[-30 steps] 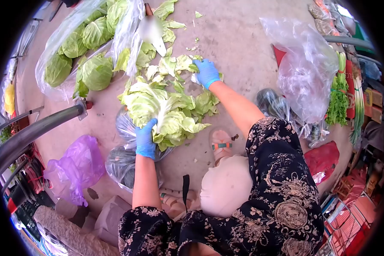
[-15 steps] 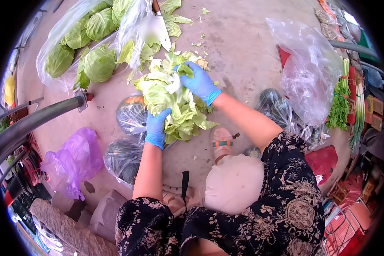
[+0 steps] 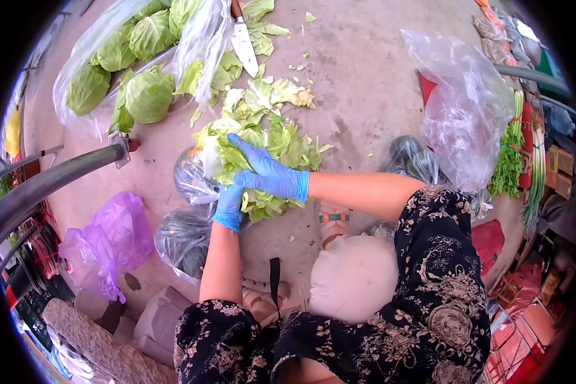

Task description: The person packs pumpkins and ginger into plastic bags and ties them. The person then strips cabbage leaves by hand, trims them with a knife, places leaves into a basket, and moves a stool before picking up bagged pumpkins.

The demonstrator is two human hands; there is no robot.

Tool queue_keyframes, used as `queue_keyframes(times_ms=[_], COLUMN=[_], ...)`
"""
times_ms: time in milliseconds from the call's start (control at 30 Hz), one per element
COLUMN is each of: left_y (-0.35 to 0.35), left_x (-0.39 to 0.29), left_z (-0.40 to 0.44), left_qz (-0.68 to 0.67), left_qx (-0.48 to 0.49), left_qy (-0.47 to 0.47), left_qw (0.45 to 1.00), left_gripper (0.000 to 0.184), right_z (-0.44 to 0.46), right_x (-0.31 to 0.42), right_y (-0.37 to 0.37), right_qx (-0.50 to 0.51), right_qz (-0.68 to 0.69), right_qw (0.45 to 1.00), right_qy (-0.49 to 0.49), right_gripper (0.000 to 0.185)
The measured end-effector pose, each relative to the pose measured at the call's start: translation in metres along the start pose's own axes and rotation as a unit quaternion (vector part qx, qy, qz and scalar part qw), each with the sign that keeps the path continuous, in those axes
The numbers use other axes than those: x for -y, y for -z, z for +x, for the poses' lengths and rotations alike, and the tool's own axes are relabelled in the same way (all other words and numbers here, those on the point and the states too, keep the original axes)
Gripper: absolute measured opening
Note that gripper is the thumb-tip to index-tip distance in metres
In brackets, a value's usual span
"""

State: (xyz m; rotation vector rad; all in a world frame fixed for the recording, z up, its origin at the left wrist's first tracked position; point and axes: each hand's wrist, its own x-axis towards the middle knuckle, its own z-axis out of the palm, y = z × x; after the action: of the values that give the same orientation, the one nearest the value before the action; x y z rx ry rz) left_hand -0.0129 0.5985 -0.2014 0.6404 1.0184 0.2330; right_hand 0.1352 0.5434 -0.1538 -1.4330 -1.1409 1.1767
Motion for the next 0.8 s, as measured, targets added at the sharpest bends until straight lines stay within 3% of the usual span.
queue_keyframes(times_ms=[167, 233, 267, 333, 400, 433, 467, 567, 600, 700, 800], left_y=[0.007, 0.007, 0.007, -0.007, 0.002, 0.008, 0.021, 0.042, 0.044, 0.046, 0.035], left_x=[-0.001, -0.001, 0.000, -0.012, -0.010, -0.008, -0.004, -0.006, -0.007, -0.014, -0.022], left_z=[0.004, 0.006, 0.003, -0.005, -0.006, -0.005, -0.005, -0.016, -0.019, -0.033, -0.041], left_qz=[-0.156, -0.137, -0.143, -0.141, -0.160, -0.168, -0.166, -0.141, -0.131, -0.108, -0.082], left_qx=[-0.005, -0.021, -0.034, -0.069, -0.068, -0.066, -0.072, -0.081, -0.084, -0.101, -0.116], left_qy=[0.115, 0.077, 0.078, 0.084, 0.103, 0.112, 0.114, 0.104, 0.097, 0.079, 0.056], left_qw=[0.981, 0.987, 0.986, 0.984, 0.979, 0.977, 0.977, 0.981, 0.983, 0.986, 0.988], left_gripper=[0.045, 0.044, 0.044, 0.041, 0.040, 0.040, 0.041, 0.044, 0.045, 0.047, 0.049], right_z=[-0.005, 0.003, 0.007, 0.024, 0.040, 0.051, 0.060, 0.078, 0.081, 0.104, 0.109], right_x=[0.011, 0.011, 0.010, 0.015, -0.022, -0.048, -0.071, -0.107, -0.088, -0.078, -0.081], right_y=[0.013, 0.027, 0.033, 0.071, 0.101, 0.116, 0.125, 0.113, 0.102, 0.058, 0.033], right_qx=[0.153, 0.223, 0.194, 0.176, 0.015, -0.059, -0.131, -0.165, -0.147, -0.154, -0.114], right_qz=[-0.013, 0.018, 0.067, 0.286, 0.306, 0.112, -0.086, -0.371, -0.351, -0.437, -0.493], right_qw=[0.988, 0.974, 0.979, 0.922, 0.934, 0.971, 0.965, 0.851, 0.844, 0.815, 0.796], right_qy=[0.035, 0.020, 0.009, -0.193, -0.186, -0.203, -0.211, -0.332, -0.379, -0.347, -0.332], right_gripper=[0.085, 0.081, 0.066, 0.055, 0.043, 0.051, 0.059, 0.085, 0.105, 0.108, 0.098])
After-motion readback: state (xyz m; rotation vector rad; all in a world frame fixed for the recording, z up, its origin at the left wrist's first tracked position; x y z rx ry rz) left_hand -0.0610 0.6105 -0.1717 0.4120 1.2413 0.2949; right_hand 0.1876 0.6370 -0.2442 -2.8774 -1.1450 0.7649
